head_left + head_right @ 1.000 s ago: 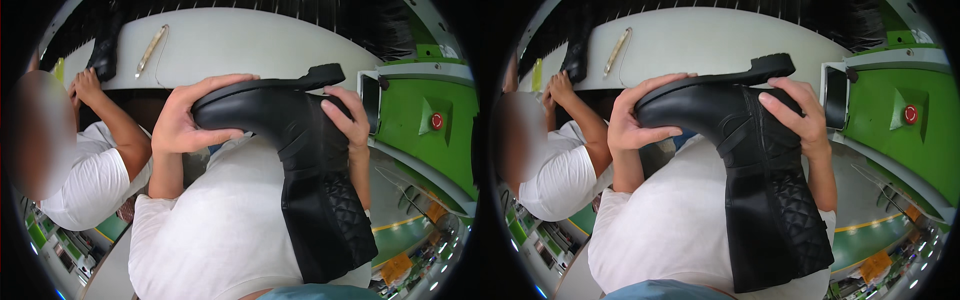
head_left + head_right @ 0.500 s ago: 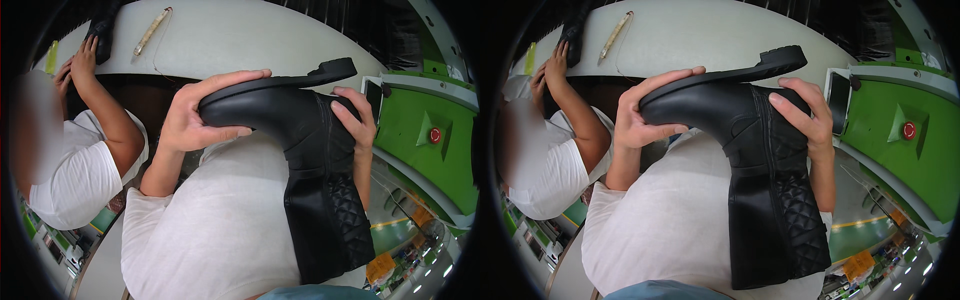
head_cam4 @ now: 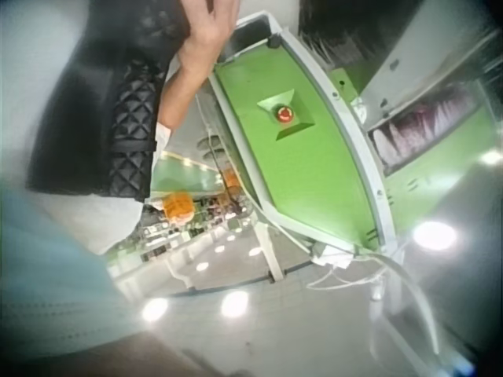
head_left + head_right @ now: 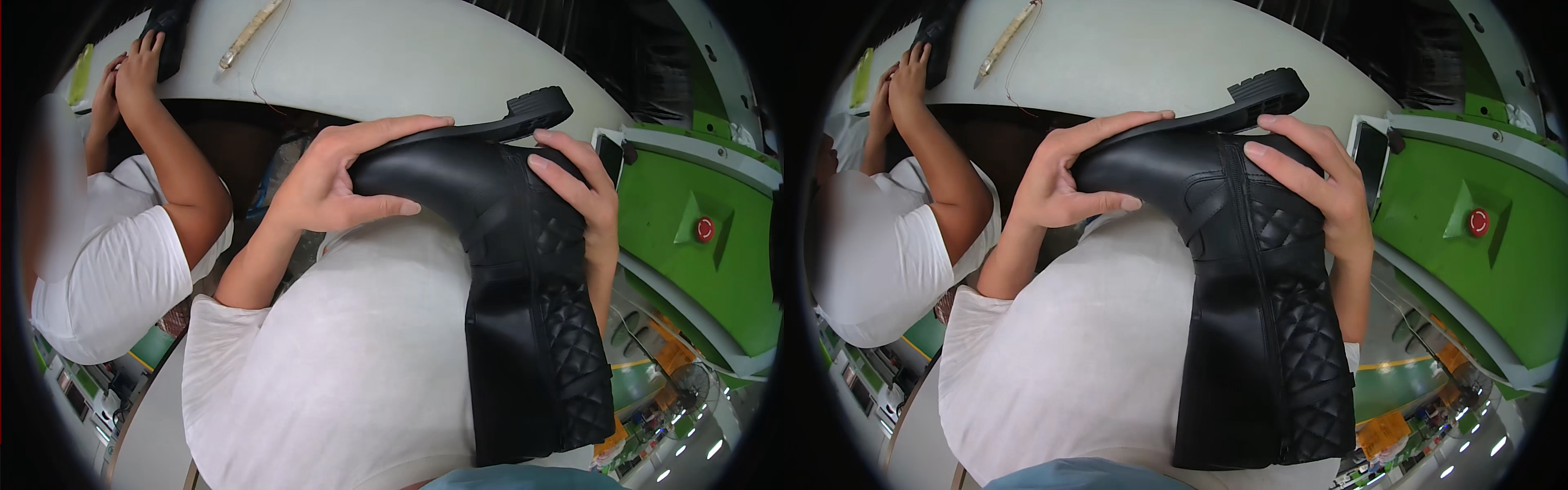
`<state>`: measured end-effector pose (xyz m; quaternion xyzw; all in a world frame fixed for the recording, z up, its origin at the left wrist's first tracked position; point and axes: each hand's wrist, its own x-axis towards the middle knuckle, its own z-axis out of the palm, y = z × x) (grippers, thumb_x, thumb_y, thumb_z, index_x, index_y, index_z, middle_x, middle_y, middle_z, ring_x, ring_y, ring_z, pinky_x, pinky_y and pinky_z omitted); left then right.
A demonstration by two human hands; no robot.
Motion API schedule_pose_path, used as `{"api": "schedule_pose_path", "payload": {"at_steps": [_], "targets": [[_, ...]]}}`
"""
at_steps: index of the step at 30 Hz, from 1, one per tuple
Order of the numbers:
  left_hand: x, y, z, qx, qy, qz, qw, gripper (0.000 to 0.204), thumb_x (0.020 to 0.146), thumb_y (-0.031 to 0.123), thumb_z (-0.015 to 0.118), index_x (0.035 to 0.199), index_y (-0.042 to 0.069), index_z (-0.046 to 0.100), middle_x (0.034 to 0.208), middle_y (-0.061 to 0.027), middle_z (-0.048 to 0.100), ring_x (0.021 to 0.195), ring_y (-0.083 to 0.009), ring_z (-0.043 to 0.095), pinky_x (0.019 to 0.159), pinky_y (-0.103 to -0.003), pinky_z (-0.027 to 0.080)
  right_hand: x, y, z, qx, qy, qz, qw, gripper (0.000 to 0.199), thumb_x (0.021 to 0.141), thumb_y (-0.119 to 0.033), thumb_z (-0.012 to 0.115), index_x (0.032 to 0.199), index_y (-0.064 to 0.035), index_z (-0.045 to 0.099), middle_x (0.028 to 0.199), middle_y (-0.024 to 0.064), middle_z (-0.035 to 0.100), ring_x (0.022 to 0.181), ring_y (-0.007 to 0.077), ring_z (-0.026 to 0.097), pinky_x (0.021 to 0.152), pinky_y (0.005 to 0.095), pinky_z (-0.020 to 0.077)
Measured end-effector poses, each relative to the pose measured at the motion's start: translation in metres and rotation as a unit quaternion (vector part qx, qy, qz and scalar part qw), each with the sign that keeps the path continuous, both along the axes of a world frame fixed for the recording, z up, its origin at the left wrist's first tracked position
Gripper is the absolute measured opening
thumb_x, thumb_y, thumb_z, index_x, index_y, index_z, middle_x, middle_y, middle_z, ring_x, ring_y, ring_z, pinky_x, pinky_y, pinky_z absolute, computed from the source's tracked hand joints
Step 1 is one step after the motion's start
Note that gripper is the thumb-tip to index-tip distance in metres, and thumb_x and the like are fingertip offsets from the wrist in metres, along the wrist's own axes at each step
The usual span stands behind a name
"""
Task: Manually inspect leather boots for quality control on a factory assembly line.
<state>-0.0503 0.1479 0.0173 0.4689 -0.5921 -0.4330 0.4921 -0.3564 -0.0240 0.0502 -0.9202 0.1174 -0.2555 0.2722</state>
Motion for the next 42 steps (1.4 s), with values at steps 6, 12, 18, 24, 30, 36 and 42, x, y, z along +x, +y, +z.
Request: {"api": "schedule_pose_path", "payload": {"at_steps": [6,12,18,24,30,36,42], "targets": [[-0.007,0.012,-0.009,0.052,0.073,0.017,0.996,0.087,0.074,0.006,0.094,0.155,-0.003,0.063,0.151,-0.0193,0.071,0.137,-0.0306,0.07,0.119,-0.04,0.051,0.001,0.001,0.001,0.067,0.053,0.009,0.996,0.044,0.091,-0.004,0.076,0.135,-0.0048,0.077,0.142,0.0196,0.072,0.131,0.0348,0.069,0.115,0.0407,0.0525],[-0.022,0.024,-0.024,0.084,0.207,0.007,0.975,0.105,0.08,0.011,0.091,0.17,-0.001,0.038,0.169,-0.0212,0.051,0.154,-0.029,0.053,0.128,-0.04,0.042,-0.024,-0.024,-0.008,0.144,0.095,-0.013,0.985,0.049,0.096,-0.013,0.079,0.144,-0.003,0.074,0.155,0.0207,0.06,0.141,0.0316,0.062,0.122,0.0403,0.0472],[-0.021,0.052,-0.033,-0.004,0.331,-0.07,0.941,0.119,0.079,0.006,0.081,0.177,0.001,0.012,0.18,-0.025,0.032,0.165,-0.0323,0.037,0.133,-0.043,0.034,-0.043,-0.042,-0.024,0.451,0.091,-0.024,0.888,0.062,0.097,-0.019,0.081,0.152,0.0035,0.062,0.151,0.0186,0.065,0.136,0.0317,0.065,0.119,0.0423,0.0483],[-0.01,0.062,-0.035,-0.045,0.103,-0.003,0.994,0.086,0.086,0.004,0.089,0.163,-0.003,0.051,0.162,-0.0205,0.059,0.147,-0.031,0.061,0.121,-0.041,0.049,-0.035,-0.017,-0.03,0.443,0.066,-0.083,0.89,0.046,0.112,-0.032,0.068,0.141,0.0023,0.061,0.119,0.0145,0.075,0.095,0.0228,0.073,0.083,0.0361,0.0554],[-0.006,0.051,-0.06,-0.077,0.026,0.127,0.989,0.068,0.078,0.018,0.098,0.139,-0.001,0.075,0.133,-0.0189,0.08,0.12,-0.0317,0.079,0.104,-0.038,0.06,-0.002,-0.033,-0.022,0.511,0.208,-0.154,0.82,0.051,0.118,-0.04,0.051,0.119,0.0047,0.076,0.094,0.0108,0.076,0.068,0.0197,0.071,0.058,0.0325,0.0538],[-0.021,0.012,-0.088,-0.168,-0.087,0.178,0.966,0.064,0.079,0.02,0.098,0.136,0.0,0.076,0.132,-0.0147,0.081,0.121,-0.0362,0.078,0.113,-0.046,0.057,0.022,-0.046,-0.019,0.105,0.205,-0.247,0.941,0.039,0.103,-0.04,0.08,0.114,-0.0027,0.078,0.086,0.0074,0.072,0.08,0.0178,0.067,0.075,0.0313,0.0525],[-0.026,0.0,-0.089,-0.187,-0.126,0.214,0.95,0.059,0.079,0.028,0.099,0.13,0.004,0.08,0.124,-0.0104,0.084,0.112,-0.0338,0.08,0.116,-0.052,0.057,0.054,0.02,0.003,-0.086,0.068,-0.014,0.994,0.047,0.073,-0.027,0.101,0.109,-0.0088,0.079,0.105,0.0065,0.069,0.089,0.0261,0.065,0.081,0.0373,0.0528]]}}
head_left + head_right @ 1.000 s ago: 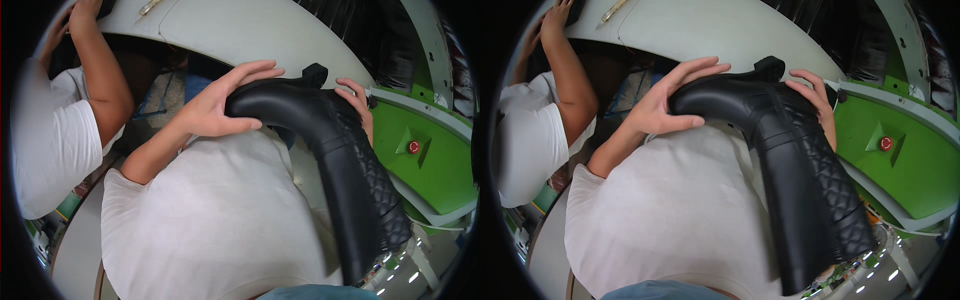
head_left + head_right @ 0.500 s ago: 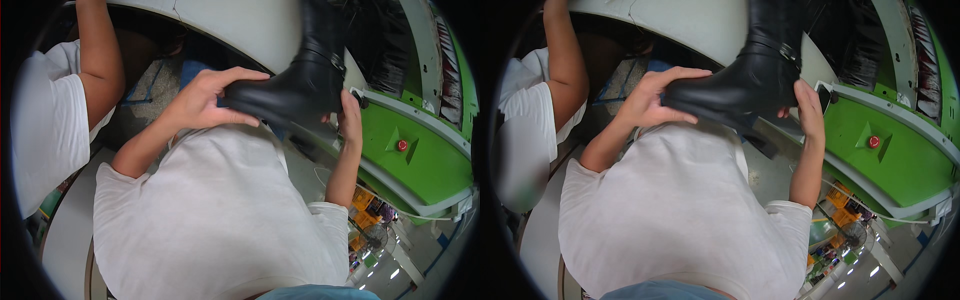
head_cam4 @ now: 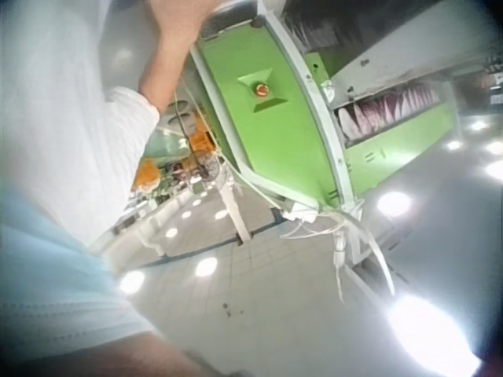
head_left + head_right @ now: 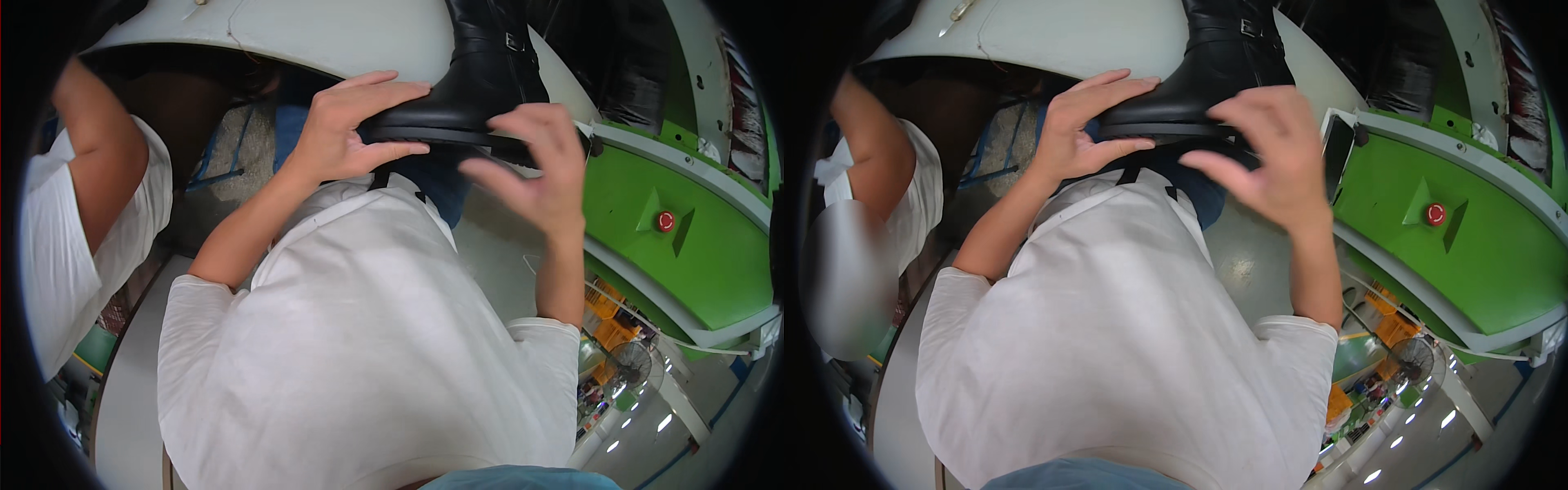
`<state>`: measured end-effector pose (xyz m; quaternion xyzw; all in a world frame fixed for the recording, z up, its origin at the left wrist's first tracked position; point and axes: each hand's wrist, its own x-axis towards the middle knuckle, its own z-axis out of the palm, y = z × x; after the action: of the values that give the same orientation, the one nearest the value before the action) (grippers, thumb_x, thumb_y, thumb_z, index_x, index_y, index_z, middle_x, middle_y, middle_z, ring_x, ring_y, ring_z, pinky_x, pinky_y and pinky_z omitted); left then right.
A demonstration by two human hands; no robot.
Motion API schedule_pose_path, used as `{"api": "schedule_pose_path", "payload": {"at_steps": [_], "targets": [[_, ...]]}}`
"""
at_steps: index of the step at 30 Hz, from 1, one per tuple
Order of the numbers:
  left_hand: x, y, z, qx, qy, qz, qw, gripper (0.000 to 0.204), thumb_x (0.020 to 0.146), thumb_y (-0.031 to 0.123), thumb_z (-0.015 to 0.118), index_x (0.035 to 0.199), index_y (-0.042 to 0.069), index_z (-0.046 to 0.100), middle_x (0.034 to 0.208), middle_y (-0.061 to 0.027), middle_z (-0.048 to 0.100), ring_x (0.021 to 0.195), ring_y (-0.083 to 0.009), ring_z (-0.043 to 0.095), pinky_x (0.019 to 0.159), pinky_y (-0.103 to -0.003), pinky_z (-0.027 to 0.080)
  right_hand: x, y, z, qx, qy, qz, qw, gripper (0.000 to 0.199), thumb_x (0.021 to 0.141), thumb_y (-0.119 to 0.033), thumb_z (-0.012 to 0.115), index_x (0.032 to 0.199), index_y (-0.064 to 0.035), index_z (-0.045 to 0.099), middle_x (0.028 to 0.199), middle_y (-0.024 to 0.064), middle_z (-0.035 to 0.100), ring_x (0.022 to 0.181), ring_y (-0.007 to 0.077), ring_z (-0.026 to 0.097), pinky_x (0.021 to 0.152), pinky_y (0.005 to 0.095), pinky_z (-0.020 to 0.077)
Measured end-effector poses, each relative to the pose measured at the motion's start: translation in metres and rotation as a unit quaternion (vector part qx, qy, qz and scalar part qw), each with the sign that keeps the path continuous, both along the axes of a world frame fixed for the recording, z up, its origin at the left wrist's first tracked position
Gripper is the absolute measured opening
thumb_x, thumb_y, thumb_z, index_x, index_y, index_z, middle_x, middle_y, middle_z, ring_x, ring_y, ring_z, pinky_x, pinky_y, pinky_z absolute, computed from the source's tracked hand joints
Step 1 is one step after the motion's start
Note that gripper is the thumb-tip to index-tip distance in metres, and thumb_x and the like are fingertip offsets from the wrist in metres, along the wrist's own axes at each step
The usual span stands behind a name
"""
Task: Manually inspect leather boots for quality control on a factory assembly line.
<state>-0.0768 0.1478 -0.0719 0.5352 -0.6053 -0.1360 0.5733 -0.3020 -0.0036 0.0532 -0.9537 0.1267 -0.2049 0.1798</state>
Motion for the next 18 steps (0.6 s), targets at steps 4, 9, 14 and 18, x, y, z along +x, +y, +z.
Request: {"api": "schedule_pose_path", "payload": {"at_steps": [4,9,14,18], "targets": [[0.004,-0.004,0.002,0.007,-0.012,-0.01,1.0,0.064,0.076,0.032,0.101,0.13,0.003,0.08,0.124,-0.0103,0.083,0.112,-0.0337,0.08,0.112,-0.05,0.059,0.013,0.008,-0.029,-0.043,-0.057,0.036,0.997,0.045,0.068,-0.024,0.1,0.104,-0.0093,0.077,0.099,0.0042,0.068,0.086,0.0263,0.064,0.075,0.0398,0.0464],[0.01,-0.006,0.004,0.027,-0.011,-0.035,0.999,0.072,0.073,0.035,0.102,0.133,0.003,0.079,0.13,-0.013,0.082,0.115,-0.036,0.08,0.105,-0.044,0.063,0.021,0.002,-0.03,0.001,-0.068,0.054,0.996,0.039,0.067,-0.014,0.098,0.098,-0.0093,0.075,0.094,0.0032,0.068,0.081,0.0257,0.062,0.072,0.0393,0.043],[0.007,-0.011,-0.004,-0.011,0.047,-0.086,0.995,0.072,0.081,0.032,0.096,0.14,-0.003,0.075,0.137,-0.0219,0.078,0.121,-0.0361,0.079,0.102,-0.041,0.063,0.026,-0.001,-0.027,0.051,-0.046,0.057,0.996,0.037,0.067,-0.013,0.098,0.095,-0.0097,0.073,0.089,0.0023,0.067,0.08,0.0257,0.062,0.07,0.0388,0.0447],[0.005,-0.009,0.004,0.019,0.09,-0.077,0.993,0.062,0.08,0.022,0.098,0.134,-0.001,0.078,0.134,-0.0194,0.08,0.117,-0.0354,0.08,0.099,-0.038,0.064,0.032,-0.009,-0.015,0.14,-0.007,0.029,0.99,0.042,0.064,-0.015,0.101,0.095,-0.0098,0.074,0.085,0.0011,0.066,0.077,0.0231,0.061,0.066,0.0355,0.0488]]}}
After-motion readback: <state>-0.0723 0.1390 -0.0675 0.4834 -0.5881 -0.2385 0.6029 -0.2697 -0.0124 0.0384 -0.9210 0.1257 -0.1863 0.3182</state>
